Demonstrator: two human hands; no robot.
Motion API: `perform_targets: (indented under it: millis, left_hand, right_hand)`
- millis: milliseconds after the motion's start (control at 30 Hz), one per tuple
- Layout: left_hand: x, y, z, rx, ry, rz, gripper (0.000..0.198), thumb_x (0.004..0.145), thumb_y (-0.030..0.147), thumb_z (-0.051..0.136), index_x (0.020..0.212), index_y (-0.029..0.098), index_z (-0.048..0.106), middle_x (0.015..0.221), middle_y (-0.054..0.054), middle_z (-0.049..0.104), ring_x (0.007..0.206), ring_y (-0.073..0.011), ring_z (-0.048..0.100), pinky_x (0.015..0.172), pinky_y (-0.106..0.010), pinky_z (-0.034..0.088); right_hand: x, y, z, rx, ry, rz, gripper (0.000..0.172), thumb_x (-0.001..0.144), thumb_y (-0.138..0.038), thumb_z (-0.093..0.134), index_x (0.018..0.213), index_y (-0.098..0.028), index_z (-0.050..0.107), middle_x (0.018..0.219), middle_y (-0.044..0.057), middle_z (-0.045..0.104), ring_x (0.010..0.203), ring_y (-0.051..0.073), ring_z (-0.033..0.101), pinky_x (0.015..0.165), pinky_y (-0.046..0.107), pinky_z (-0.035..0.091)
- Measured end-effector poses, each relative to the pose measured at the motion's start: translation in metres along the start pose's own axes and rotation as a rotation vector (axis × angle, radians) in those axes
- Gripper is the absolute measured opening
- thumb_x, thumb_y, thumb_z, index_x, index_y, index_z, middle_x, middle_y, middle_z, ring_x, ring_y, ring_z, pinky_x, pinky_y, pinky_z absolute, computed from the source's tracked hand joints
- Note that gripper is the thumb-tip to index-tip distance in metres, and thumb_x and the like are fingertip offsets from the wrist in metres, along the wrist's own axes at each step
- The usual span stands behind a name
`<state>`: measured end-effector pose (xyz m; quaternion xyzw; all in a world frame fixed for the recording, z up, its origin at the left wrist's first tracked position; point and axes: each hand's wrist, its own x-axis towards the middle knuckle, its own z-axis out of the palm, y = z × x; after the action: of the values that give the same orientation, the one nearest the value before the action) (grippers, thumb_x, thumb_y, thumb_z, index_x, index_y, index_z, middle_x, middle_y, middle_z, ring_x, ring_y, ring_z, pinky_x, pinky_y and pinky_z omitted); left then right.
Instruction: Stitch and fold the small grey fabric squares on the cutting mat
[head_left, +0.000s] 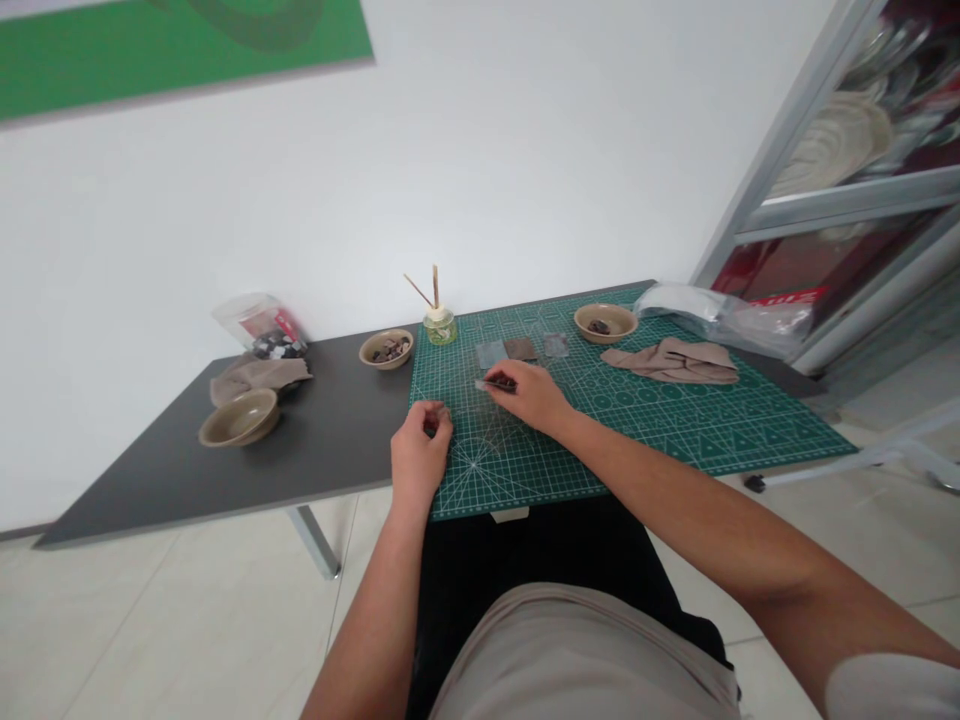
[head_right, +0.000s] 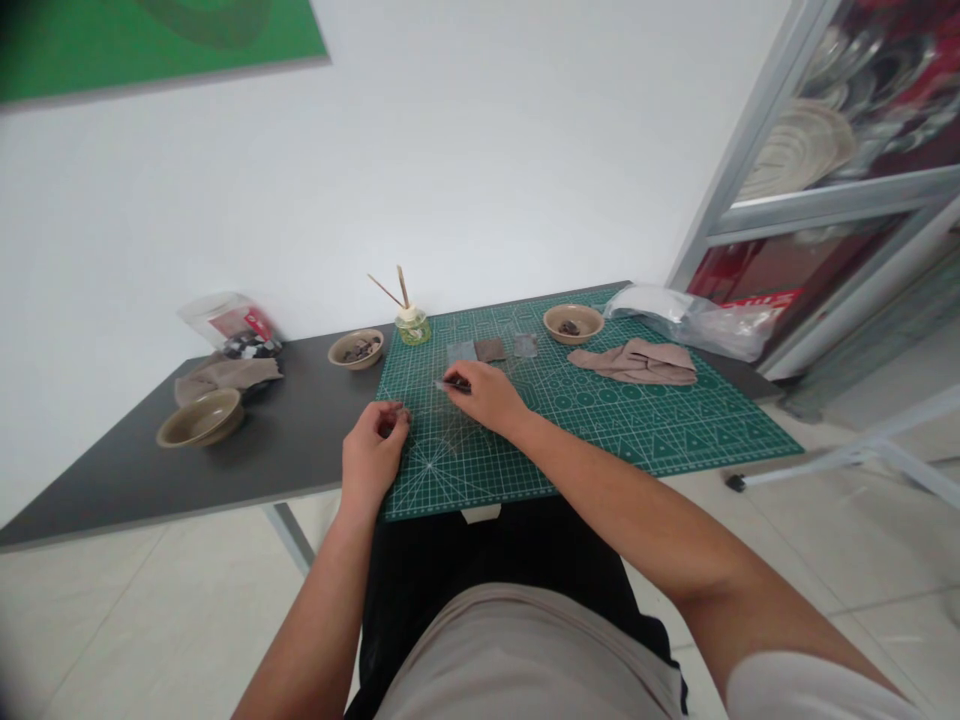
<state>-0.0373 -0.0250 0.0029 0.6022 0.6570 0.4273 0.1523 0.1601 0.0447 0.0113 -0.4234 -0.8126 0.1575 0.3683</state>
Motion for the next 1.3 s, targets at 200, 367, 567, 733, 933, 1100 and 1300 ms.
perform_targets:
  millis: [200,367,567,733,933,1100,1300]
  left_hand:
    - [0.002,0.000,0.000,0.043,-0.050,0.041,0.022,0.086,0.033,0.058,0.104,0.024,0.065,0.089,-0.001,0.073,0.080,-0.0186,0.067,0.080,-0.031,0.049]
    - [0.002,0.000,-0.001,0.029,-0.063,0.023,0.019,0.084,0.034,0.061,0.099,0.023,0.066,0.088,-0.002,0.074,0.082,-0.0190,0.068,0.081,-0.032,0.050]
    - [0.002,-0.002,0.000,-0.139,-0.090,-0.041,0.021,0.078,0.035,0.068,0.095,0.022,0.070,0.089,-0.002,0.077,0.084,-0.0188,0.071,0.083,-0.031,0.052]
    - [0.001,-0.003,-0.001,-0.190,-0.048,-0.071,0.015,0.075,0.034,0.069,0.082,0.021,0.071,0.080,0.000,0.075,0.076,-0.0171,0.070,0.076,-0.028,0.052]
    - [0.002,-0.004,-0.003,-0.254,-0.002,-0.076,0.020,0.073,0.037,0.071,0.082,0.019,0.071,0.078,0.000,0.074,0.071,-0.0158,0.065,0.072,-0.028,0.052]
    - [0.002,-0.006,-0.002,-0.215,-0.012,-0.056,0.016,0.076,0.035,0.068,0.079,0.020,0.070,0.077,0.000,0.072,0.071,-0.0151,0.064,0.072,-0.027,0.051]
    - [0.001,-0.004,-0.002,-0.284,-0.004,-0.075,0.022,0.078,0.040,0.068,0.088,0.020,0.068,0.087,-0.002,0.074,0.076,-0.0157,0.067,0.075,-0.028,0.053]
  right_hand:
    - [-0.002,0.002,0.002,-0.011,0.015,0.022,0.008,0.088,-0.024,0.065,0.092,-0.020,0.070,0.089,0.004,0.072,0.083,0.018,0.065,0.076,0.030,0.046]
    - [-0.002,0.006,0.003,-0.040,0.004,-0.001,0.008,0.086,-0.022,0.066,0.093,-0.020,0.070,0.088,0.004,0.072,0.083,0.019,0.065,0.077,0.031,0.047]
    - [-0.006,-0.009,0.006,-0.110,-0.007,-0.280,0.019,0.089,-0.015,0.062,0.104,-0.020,0.072,0.107,0.008,0.073,0.101,0.023,0.062,0.093,0.039,0.044]
    - [-0.012,-0.018,0.015,-0.208,-0.131,-0.408,0.033,0.090,-0.017,0.062,0.122,-0.023,0.068,0.125,0.006,0.070,0.104,0.025,0.057,0.091,0.042,0.041]
    - [-0.013,-0.019,0.013,-0.303,-0.172,-0.384,0.038,0.091,-0.019,0.061,0.129,-0.023,0.066,0.131,0.004,0.068,0.102,0.026,0.056,0.089,0.043,0.041]
    - [-0.013,-0.020,0.014,-0.263,-0.196,-0.421,0.041,0.088,-0.017,0.064,0.129,-0.023,0.066,0.130,0.005,0.068,0.103,0.026,0.057,0.089,0.043,0.041]
    - [-0.014,-0.017,0.011,-0.228,-0.041,-0.335,0.027,0.092,-0.020,0.057,0.116,-0.020,0.069,0.113,0.008,0.074,0.099,0.025,0.060,0.090,0.042,0.042]
